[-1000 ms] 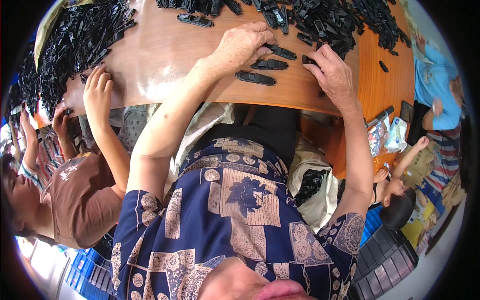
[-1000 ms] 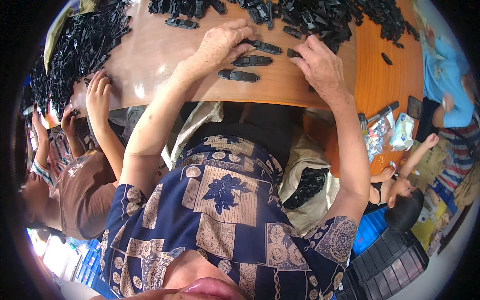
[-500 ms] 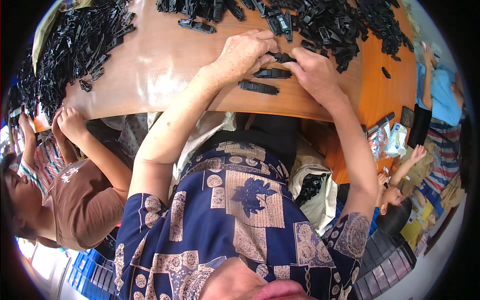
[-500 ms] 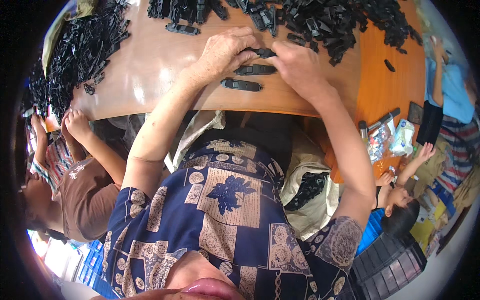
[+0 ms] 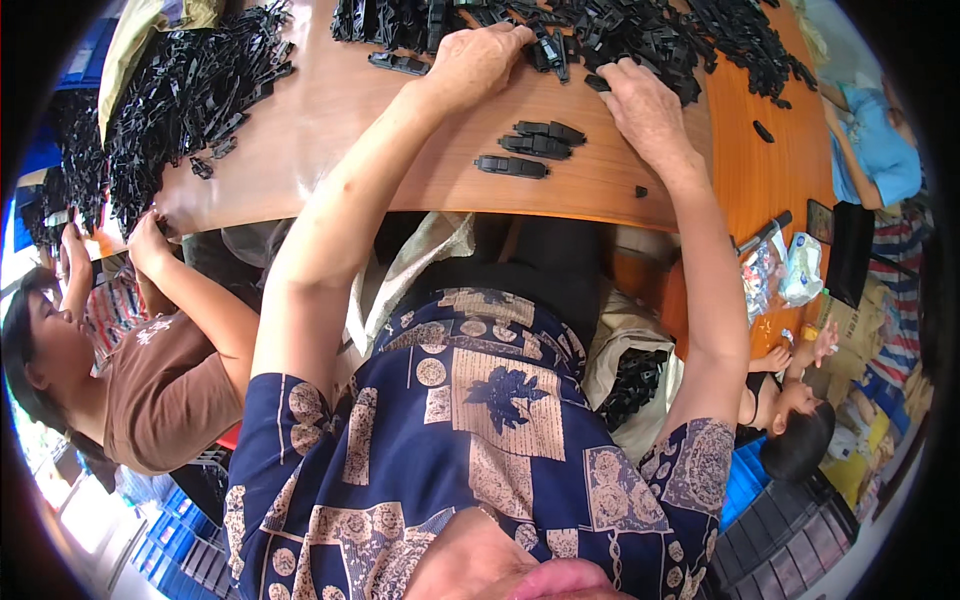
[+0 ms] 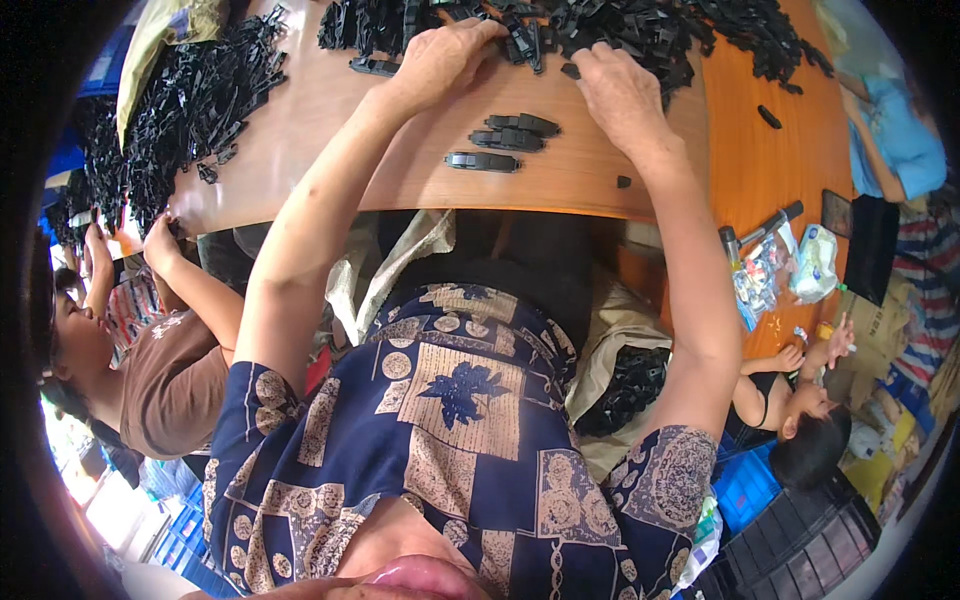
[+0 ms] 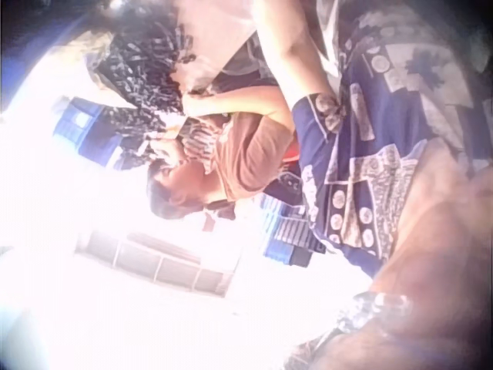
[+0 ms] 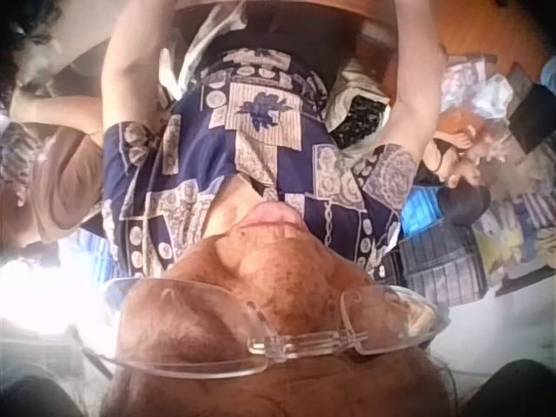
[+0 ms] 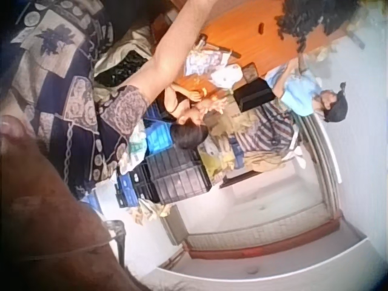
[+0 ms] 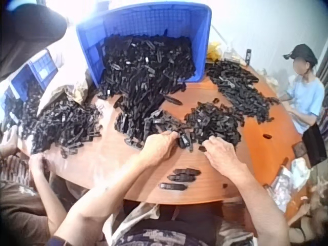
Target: The person assembles black plastic components by fitting smaller plastic pieces together by hand and arranging the assembled parts in stacks on the table.
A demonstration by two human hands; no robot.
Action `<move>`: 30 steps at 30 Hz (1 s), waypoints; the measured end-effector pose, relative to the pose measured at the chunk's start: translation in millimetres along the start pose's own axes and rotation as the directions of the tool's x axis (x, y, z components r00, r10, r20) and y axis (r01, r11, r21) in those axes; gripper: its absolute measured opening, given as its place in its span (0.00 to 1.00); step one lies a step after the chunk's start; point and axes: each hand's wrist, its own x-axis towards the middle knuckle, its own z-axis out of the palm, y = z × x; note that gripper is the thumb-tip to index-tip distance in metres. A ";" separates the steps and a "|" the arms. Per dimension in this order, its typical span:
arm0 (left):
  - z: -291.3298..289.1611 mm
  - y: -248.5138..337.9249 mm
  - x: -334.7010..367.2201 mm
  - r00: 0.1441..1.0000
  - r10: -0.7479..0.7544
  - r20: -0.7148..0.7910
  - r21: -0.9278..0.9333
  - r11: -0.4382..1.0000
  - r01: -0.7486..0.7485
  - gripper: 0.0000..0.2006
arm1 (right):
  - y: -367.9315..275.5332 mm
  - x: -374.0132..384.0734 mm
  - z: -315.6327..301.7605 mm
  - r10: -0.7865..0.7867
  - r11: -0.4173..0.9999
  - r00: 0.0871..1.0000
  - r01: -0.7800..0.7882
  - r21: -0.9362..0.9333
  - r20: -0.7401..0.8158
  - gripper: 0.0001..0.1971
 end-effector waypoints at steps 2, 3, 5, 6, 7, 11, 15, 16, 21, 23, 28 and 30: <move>3.7 -0.4 6.0 0.999 -0.010 0.037 0.120 0.993 0.006 0.14 | 0.0 -0.7 4.7 0.009 1.000 1.000 -0.009 0.015 0.006 0.08; 5.6 -0.2 7.3 0.998 -0.023 0.050 0.158 0.987 0.015 0.15 | 0.9 -1.1 6.1 0.013 0.999 1.000 -0.013 0.031 0.020 0.07; -0.4 5.2 5.5 0.994 -0.044 0.096 0.128 0.991 0.032 0.15 | 4.5 -5.1 7.5 0.007 0.998 1.000 -0.007 0.060 -0.011 0.07; 0.7 4.0 0.7 0.998 0.037 0.055 0.131 0.990 -0.044 0.14 | 6.2 -8.0 7.7 -0.005 0.994 1.000 0.007 0.113 -0.018 0.07; -3.2 6.8 -0.9 0.993 0.116 0.013 0.138 0.984 -0.116 0.14 | 6.2 -8.8 6.8 -0.021 0.986 0.999 0.025 0.166 -0.026 0.08; -10.3 24.4 -11.9 0.970 0.242 -0.024 0.105 0.966 -0.238 0.12 | -7.7 -12.5 3.3 0.098 0.905 0.995 -0.095 0.415 0.015 0.10; -7.9 41.3 -17.0 0.979 0.177 0.100 0.005 0.984 -0.179 0.13 | -16.3 -22.2 13.3 0.340 0.639 0.939 -0.277 0.718 0.060 0.13; -5.6 43.3 -17.2 0.978 0.181 0.100 -0.019 0.984 -0.180 0.14 | -16.2 -25.6 19.3 0.364 0.626 0.931 -0.267 0.733 0.028 0.13; -7.1 50.7 -24.1 0.987 0.151 0.046 -0.111 0.983 -0.145 0.15 | -1.1 -47.6 30.7 0.186 0.906 0.970 -0.107 0.410 -0.159 0.13; -9.2 44.8 -30.1 0.991 0.131 0.002 -0.140 0.982 -0.129 0.15 | -2.8 -47.0 18.7 0.113 0.973 0.988 -0.088 0.215 -0.106 0.13; 0.7 27.9 -37.1 0.999 0.020 0.033 -0.147 0.989 -0.015 0.13 | -3.2 -40.1 2.7 0.003 0.993 0.999 0.003 0.120 -0.045 0.11; 2.6 27.6 -35.0 0.999 0.022 0.042 -0.186 0.982 -0.014 0.13 | -5.7 -37.1 -2.3 -0.012 0.995 1.000 0.015 0.100 -0.024 0.10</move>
